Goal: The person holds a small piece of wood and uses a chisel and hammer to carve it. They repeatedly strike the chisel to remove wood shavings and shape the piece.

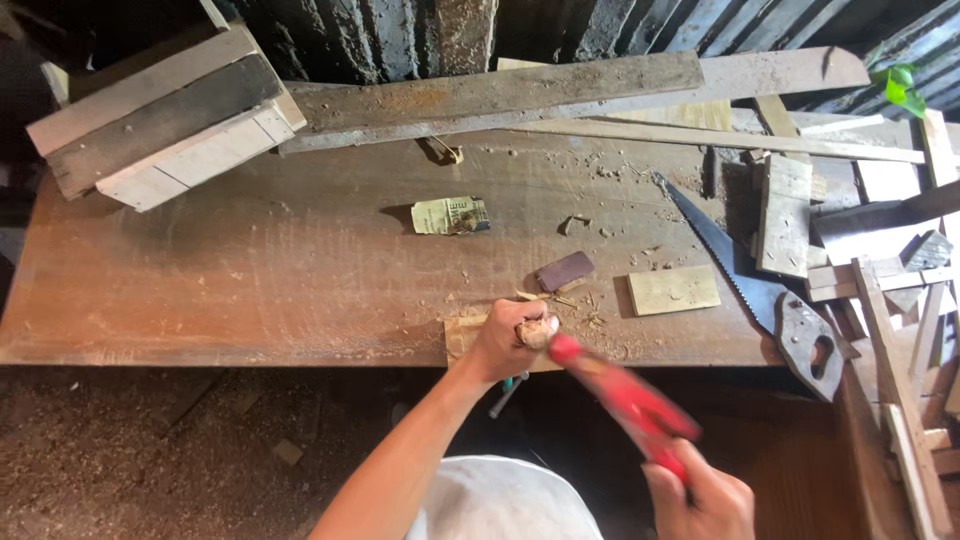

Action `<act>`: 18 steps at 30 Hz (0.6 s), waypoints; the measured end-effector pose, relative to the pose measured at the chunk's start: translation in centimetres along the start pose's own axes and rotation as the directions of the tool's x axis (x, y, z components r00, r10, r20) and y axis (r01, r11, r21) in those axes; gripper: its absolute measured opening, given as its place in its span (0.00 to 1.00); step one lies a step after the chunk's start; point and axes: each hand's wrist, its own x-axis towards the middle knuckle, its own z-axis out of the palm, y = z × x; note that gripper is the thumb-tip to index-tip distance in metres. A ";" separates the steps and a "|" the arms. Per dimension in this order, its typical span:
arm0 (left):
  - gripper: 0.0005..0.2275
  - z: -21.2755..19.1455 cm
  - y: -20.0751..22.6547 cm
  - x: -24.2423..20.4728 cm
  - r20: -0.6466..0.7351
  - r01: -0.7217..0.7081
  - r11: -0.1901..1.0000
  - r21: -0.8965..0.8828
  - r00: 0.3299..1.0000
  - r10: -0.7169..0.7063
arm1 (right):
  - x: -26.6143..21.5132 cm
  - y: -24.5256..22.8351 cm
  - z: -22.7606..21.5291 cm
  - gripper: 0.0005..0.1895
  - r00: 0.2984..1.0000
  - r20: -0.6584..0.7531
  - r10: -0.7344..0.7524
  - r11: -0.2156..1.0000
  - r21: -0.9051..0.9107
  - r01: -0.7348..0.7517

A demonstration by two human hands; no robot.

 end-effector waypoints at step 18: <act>0.10 -0.4 -0.7 -0.4 0.039 0.071 0.996 -0.056 0.997 -0.069 | 0.3 0.4 1.9 0.19 0.992 -0.118 -0.040 0.994 0.098 0.052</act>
